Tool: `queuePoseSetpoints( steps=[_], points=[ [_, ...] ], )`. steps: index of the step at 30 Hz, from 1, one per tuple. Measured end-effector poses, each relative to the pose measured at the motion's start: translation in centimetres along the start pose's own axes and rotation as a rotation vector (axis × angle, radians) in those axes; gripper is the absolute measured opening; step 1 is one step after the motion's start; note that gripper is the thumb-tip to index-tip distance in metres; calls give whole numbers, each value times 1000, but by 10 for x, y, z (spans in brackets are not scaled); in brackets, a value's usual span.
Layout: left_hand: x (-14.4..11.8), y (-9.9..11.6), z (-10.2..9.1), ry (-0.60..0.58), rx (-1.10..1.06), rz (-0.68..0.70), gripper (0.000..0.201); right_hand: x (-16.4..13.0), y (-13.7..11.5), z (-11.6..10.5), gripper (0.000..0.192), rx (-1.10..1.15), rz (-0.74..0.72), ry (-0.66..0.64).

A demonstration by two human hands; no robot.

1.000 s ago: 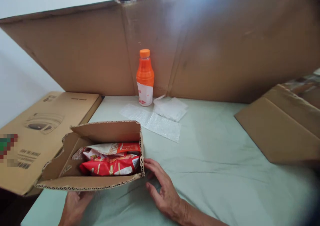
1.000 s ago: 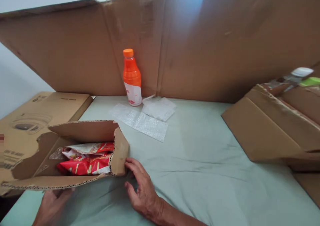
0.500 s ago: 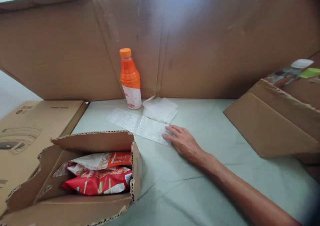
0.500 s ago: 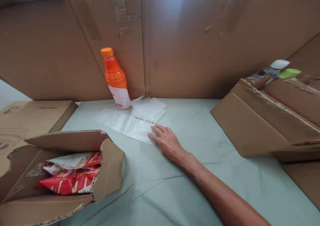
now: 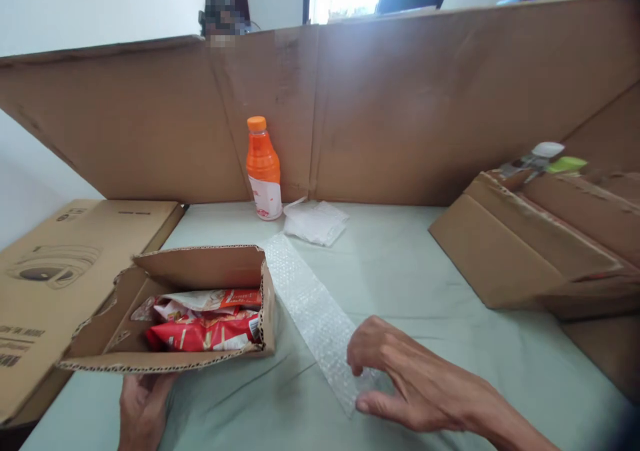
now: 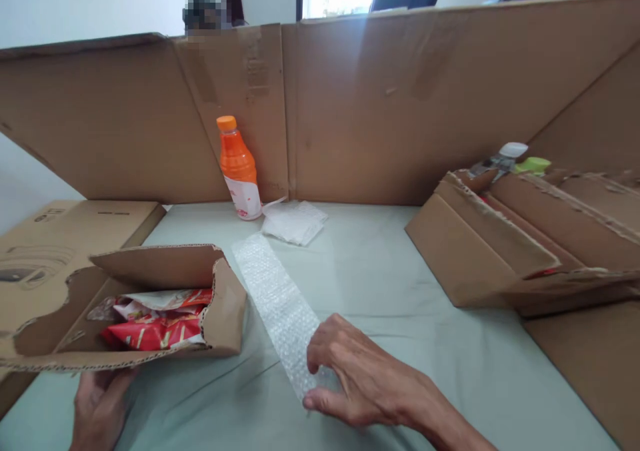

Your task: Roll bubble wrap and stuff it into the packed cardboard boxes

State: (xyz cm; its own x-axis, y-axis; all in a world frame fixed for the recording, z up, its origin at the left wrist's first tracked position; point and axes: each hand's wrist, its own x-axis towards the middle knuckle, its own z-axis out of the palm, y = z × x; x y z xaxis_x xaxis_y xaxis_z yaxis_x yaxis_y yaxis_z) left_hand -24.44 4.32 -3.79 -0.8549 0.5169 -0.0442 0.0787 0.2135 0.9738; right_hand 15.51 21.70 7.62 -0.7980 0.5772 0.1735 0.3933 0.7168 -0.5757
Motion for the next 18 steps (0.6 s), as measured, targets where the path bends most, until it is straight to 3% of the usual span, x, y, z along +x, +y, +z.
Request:
queuePoseSetpoints(
  steps=[2,6,9,11,14,18],
  points=[
    [-3,6,3,-20,-41,-3,54,11,-7,3,27,49,1,-109],
    [-14,10,5,-68,-83,3,66,58,3,35,27,-74,-45,-23],
    [-17,6,2,-70,-67,-30,72,80,17,60,31,-219,-85,-67],
    [-16,1,-1,-61,-57,-53,72,75,22,67,22,-312,-63,-95],
    [-14,-5,-4,-48,-53,-96,70,42,22,63,15,-402,27,-71],
    [-16,-5,-2,-24,-83,-125,69,-2,13,48,18,-386,148,90]
  ],
)
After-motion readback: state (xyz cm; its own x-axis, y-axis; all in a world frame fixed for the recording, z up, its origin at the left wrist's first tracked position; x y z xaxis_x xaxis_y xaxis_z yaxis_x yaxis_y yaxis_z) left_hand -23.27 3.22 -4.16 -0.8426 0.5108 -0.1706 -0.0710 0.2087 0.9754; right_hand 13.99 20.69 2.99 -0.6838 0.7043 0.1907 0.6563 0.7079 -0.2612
